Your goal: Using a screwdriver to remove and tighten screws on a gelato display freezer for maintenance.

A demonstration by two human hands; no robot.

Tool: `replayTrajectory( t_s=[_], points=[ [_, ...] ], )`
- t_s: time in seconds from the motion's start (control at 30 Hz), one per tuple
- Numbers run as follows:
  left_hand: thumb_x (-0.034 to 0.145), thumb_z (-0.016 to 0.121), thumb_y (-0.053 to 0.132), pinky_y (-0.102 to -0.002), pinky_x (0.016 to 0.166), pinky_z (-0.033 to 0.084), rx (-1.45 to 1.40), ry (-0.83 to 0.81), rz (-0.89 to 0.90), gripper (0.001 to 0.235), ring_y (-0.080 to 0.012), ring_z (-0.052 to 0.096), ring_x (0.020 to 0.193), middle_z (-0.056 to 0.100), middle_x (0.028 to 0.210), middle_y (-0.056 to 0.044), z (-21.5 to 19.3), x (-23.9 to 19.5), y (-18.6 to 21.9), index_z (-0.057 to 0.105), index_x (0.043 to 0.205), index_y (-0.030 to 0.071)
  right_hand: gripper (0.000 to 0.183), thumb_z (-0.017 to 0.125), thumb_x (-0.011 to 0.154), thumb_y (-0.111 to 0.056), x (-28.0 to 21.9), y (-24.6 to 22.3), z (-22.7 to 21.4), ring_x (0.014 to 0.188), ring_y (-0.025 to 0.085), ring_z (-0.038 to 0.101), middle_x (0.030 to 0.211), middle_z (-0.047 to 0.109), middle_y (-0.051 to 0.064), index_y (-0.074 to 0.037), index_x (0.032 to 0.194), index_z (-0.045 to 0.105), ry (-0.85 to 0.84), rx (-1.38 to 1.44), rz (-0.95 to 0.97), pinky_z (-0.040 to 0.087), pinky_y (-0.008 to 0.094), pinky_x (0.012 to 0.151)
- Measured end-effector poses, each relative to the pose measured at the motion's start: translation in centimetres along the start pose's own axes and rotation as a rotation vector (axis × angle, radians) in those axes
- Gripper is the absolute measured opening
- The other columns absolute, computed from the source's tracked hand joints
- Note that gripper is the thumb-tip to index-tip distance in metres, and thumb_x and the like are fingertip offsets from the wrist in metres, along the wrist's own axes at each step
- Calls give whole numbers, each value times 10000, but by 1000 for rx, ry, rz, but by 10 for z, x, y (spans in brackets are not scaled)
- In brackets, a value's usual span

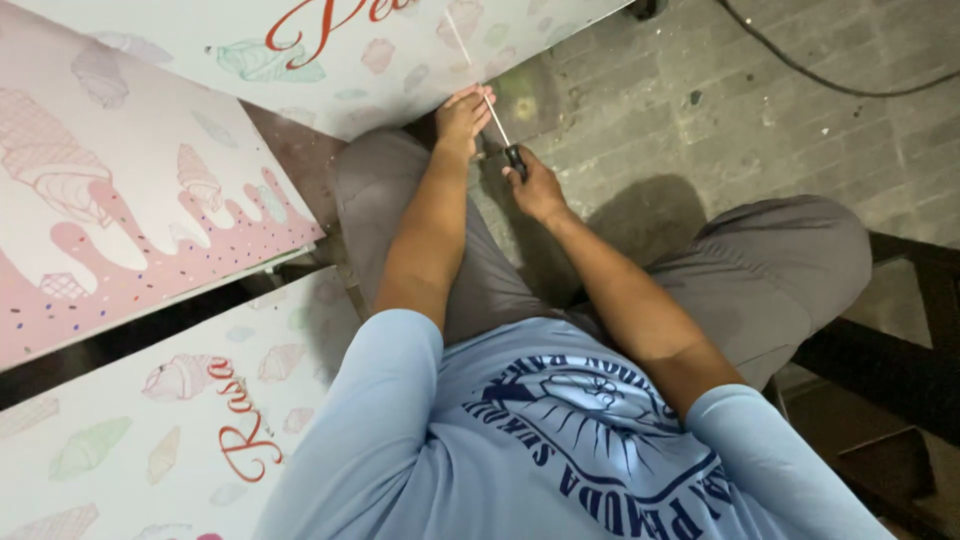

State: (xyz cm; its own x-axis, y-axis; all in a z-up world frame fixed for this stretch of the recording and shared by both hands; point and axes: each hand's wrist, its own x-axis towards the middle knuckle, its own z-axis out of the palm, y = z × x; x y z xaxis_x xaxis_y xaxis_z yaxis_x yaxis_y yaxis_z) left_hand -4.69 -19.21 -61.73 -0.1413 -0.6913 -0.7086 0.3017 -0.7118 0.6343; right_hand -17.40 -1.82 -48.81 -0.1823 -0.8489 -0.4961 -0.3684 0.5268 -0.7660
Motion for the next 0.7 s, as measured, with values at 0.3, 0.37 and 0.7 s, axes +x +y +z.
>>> replayTrajectory(
  t_s=[0.3,0.37,0.7],
  points=[
    [996,616,162,-528,1048,537,87,-3,-35,289,-343,739,1130,757,1205,-192,5,-8,-12,624,1276,91,459,757,928,-377,46,56,17,945,330,726,885,692,104,-321,1341,563,27,78,116,553,487,841],
    [1004,549,286,-537,1069,511,258,-73,-167,349,-323,740,1142,762,1221,-148,4,-8,-31,596,1327,163,483,871,817,-207,67,87,33,793,238,625,839,595,39,-160,1096,480,96,341,4,493,348,751],
    [977,625,257,-499,942,592,358,-19,-112,259,-284,785,1015,802,1064,-143,8,-9,-36,662,1213,155,386,438,1056,-404,11,7,-20,544,223,716,905,744,190,-68,1070,627,-69,681,323,575,276,344]
  ],
)
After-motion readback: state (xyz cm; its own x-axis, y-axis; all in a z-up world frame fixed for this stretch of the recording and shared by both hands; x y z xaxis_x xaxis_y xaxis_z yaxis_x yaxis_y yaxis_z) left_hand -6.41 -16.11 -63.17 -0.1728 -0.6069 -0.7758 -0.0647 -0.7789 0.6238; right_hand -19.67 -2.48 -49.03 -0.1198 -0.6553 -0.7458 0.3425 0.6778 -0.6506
